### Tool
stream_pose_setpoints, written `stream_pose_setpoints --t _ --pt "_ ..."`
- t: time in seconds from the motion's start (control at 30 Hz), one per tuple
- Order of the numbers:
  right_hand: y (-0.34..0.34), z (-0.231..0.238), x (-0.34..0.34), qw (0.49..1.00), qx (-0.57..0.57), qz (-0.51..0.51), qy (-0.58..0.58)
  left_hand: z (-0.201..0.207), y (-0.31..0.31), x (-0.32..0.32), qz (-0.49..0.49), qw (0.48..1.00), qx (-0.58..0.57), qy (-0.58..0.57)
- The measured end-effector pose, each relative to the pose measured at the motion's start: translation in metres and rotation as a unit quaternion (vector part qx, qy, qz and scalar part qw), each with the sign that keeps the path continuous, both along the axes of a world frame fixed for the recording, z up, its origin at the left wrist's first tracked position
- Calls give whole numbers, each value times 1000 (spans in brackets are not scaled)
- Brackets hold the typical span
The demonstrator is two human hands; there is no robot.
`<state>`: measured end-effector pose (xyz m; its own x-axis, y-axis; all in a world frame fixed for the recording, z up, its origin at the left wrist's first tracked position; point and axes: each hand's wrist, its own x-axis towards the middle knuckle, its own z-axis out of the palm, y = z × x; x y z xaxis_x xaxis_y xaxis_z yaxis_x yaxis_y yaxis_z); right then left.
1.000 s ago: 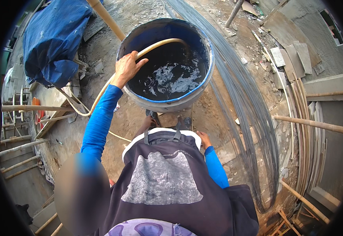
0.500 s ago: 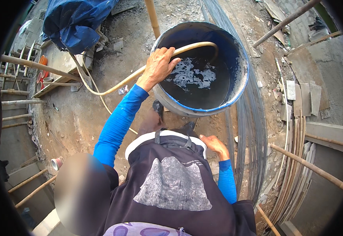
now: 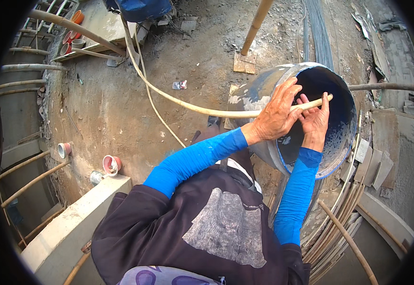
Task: The person uses a hose to fill several small buckets and a large barrel with water at a construction site. They then put on a pair of gloves.
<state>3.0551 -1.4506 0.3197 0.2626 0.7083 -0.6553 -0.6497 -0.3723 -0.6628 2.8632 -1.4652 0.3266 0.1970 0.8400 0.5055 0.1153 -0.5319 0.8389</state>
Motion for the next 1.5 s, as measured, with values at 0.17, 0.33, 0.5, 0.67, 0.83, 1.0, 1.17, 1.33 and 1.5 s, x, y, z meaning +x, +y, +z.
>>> stream_pose_setpoints --t 0.17,0.33,0.5,0.67,0.83,1.0,1.17,1.33,1.5 --pt "30 -16 14 995 -34 -92 -16 -44 18 -116 -14 995 -42 91" --pt "12 -12 52 997 -43 -50 -44 -163 58 -306 -41 874 -317 366" --pt "18 -20 84 997 -80 -5 -3 -219 31 -350 -87 791 -378 473" --pt "38 -44 82 995 -71 74 -11 -170 -83 -355 81 829 -307 461" --pt "19 -67 91 981 -48 189 0 -70 -315 -259 148 810 -308 477" --pt "-11 -88 119 973 -95 212 -14 19 -470 -107 195 785 -403 428" --pt "8 -92 147 966 -87 242 24 31 -461 -68 255 816 -402 328" --pt "18 -80 183 964 -80 255 -9 57 -405 -79 236 842 -309 373" --pt "5 -79 224 811 -77 420 -400 103 -360 -53 223 838 -218 448"
